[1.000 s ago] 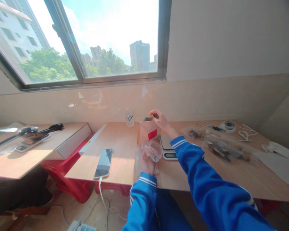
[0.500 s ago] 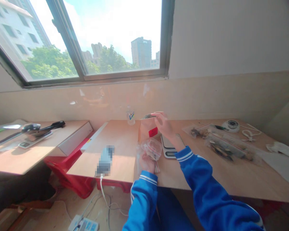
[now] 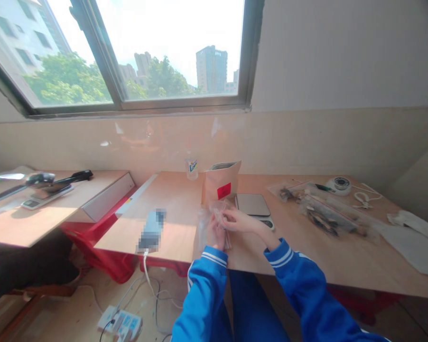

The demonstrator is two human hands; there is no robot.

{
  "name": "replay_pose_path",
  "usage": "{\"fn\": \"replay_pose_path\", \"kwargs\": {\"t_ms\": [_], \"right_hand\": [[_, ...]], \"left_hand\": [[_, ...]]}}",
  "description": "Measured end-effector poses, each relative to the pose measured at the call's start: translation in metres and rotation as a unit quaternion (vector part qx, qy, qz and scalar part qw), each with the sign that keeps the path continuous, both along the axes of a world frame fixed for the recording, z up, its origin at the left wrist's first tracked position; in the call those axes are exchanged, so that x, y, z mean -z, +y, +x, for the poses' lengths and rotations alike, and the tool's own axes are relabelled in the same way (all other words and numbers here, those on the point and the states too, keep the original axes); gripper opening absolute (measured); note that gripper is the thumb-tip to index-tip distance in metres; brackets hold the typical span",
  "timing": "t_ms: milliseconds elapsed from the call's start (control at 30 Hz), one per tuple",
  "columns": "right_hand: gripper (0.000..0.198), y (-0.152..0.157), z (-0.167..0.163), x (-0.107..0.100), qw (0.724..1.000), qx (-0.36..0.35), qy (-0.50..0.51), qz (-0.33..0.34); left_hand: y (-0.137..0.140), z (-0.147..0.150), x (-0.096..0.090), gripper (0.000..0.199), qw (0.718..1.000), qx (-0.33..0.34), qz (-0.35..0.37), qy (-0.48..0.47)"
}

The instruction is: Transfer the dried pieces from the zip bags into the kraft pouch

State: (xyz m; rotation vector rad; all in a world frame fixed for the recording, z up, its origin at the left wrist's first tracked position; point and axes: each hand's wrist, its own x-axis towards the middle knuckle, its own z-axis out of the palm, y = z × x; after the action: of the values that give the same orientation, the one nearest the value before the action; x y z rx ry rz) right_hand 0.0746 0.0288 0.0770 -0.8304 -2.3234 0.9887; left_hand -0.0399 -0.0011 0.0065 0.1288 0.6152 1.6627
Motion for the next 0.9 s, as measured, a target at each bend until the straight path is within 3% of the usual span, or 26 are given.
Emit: {"fn": "replay_pose_path", "kwargs": {"t_ms": [233, 433, 700, 900], "right_hand": [[0.032, -0.004, 0.005, 0.025, 0.99, 0.054, 0.099, -0.089], [0.039, -0.007, 0.0, 0.04, 0.951, 0.106, 0.232, -0.176], [0.03, -0.007, -0.015, 0.048, 0.93, 0.149, 0.293, -0.163], [0.04, -0.004, -0.009, 0.056, 0.884, 0.222, 0.359, -0.203]], "left_hand": [[0.004, 0.002, 0.005, 0.022, 0.998, 0.026, 0.037, 0.035], [0.006, 0.005, 0.008, 0.017, 0.993, 0.001, 0.024, 0.114], [0.003, 0.004, 0.004, 0.017, 0.992, -0.022, 0.004, 0.121], [0.0, 0.004, -0.004, 0.022, 0.997, -0.019, -0.024, 0.075]]}}
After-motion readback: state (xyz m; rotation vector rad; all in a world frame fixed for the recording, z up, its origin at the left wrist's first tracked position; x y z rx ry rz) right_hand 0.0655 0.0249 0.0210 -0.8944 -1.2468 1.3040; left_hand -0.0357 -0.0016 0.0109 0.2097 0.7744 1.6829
